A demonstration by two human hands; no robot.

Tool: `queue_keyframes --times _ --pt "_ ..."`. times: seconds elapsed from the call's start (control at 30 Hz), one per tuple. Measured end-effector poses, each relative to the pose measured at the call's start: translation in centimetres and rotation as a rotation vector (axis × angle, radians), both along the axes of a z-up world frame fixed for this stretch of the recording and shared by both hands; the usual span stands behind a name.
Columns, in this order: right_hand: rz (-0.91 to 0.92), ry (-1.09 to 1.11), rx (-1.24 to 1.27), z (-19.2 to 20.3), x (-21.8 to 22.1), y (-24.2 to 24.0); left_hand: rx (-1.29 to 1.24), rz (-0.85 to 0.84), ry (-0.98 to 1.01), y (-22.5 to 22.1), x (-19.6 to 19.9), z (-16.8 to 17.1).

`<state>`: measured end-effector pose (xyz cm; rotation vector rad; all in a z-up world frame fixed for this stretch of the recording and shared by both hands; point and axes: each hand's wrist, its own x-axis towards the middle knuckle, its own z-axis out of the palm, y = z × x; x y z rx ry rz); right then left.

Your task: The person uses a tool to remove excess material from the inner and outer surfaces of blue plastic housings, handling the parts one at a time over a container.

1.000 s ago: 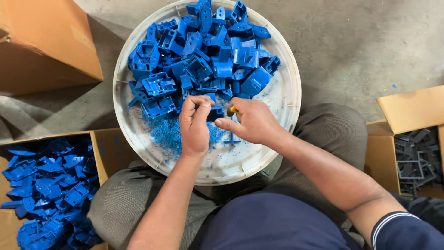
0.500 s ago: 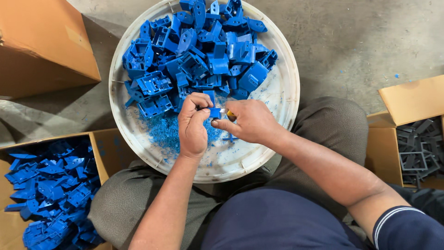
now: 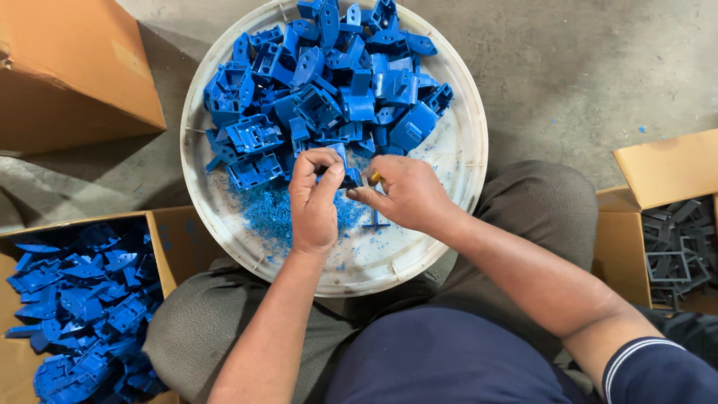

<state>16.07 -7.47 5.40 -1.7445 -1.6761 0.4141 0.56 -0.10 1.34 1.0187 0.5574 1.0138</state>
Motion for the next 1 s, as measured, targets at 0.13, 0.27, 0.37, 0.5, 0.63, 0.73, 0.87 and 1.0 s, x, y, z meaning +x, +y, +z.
queue_keyframes --times 0.13,0.27,0.37,0.5,0.63,0.73,0.87,1.0 --pt "-0.045 -0.004 -0.121 0.7 0.6 0.2 0.003 0.054 0.1 0.2 0.2 -0.3" --pt "0.069 -0.038 -0.074 1.5 0.4 0.0 -0.015 0.092 0.215 0.3 0.5 -1.0" --pt "0.078 -0.07 -0.102 1.6 0.2 -0.1 -0.029 0.078 0.277 0.1 0.5 -1.4" --pt "0.127 -0.125 -0.078 1.5 0.3 -0.2 0.038 0.061 0.299 0.0 0.4 -1.5" --pt "0.11 -0.141 -0.214 1.6 0.2 0.0 0.001 0.04 0.293 -0.1 0.5 -1.5" --pt "0.1 -0.133 -0.237 1.8 0.2 0.1 0.002 0.034 0.288 0.1 0.6 -1.4" --pt "0.104 -0.11 -0.22 1.8 0.1 0.0 -0.028 0.015 0.258 -0.1 0.6 -1.3" --pt "0.13 -0.123 -0.182 1.6 -0.1 -0.1 -0.033 0.008 0.229 0.0 0.6 -1.6"
